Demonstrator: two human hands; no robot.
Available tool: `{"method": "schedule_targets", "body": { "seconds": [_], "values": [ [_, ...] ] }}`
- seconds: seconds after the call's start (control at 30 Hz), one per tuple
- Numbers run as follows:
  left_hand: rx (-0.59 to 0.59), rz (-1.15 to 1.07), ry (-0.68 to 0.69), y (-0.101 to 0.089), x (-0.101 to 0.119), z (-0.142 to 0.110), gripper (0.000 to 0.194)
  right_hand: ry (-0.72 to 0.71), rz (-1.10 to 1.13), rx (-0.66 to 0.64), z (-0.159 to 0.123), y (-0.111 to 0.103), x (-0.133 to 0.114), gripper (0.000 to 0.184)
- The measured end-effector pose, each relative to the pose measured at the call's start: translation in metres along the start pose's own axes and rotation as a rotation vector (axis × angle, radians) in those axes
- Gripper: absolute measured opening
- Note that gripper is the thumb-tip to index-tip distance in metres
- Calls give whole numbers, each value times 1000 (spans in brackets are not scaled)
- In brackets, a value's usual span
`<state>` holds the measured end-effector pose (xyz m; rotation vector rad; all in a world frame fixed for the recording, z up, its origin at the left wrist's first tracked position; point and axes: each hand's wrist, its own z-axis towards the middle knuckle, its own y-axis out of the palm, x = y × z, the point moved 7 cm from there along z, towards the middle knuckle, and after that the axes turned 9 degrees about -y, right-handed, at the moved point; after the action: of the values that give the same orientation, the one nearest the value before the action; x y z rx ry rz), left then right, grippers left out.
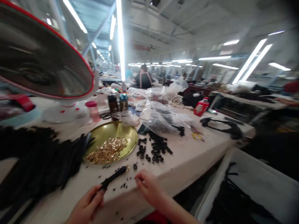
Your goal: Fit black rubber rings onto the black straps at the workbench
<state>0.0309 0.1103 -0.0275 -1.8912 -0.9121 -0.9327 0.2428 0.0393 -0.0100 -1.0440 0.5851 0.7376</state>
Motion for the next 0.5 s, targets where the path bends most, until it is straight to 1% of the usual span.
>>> {"method": "schedule_targets", "body": {
  "seconds": [0.07,0.1,0.17,0.23,0.3,0.4,0.5],
  "values": [
    [-45,-47,-23,0,6,-12,37,5,-55,-6,9,-9,8,17],
    [-88,-85,-47,1,5,-14,35,-17,-69,-10,17,-10,11,18],
    [-117,-198,-64,-1,1,-11,33,-68,-81,-34,36,-8,17,21],
    [-127,-338,-70,-5,-8,-3,30,-86,-100,-65,55,1,25,25],
    [-124,-486,-97,-8,-21,5,26,-63,-125,-106,70,12,36,28],
    [-147,-719,-207,-9,-38,14,22,-13,-174,-122,87,21,56,26],
    [-188,-916,-305,-10,-45,20,20,9,-239,-112,105,22,72,21]
  ]
}}
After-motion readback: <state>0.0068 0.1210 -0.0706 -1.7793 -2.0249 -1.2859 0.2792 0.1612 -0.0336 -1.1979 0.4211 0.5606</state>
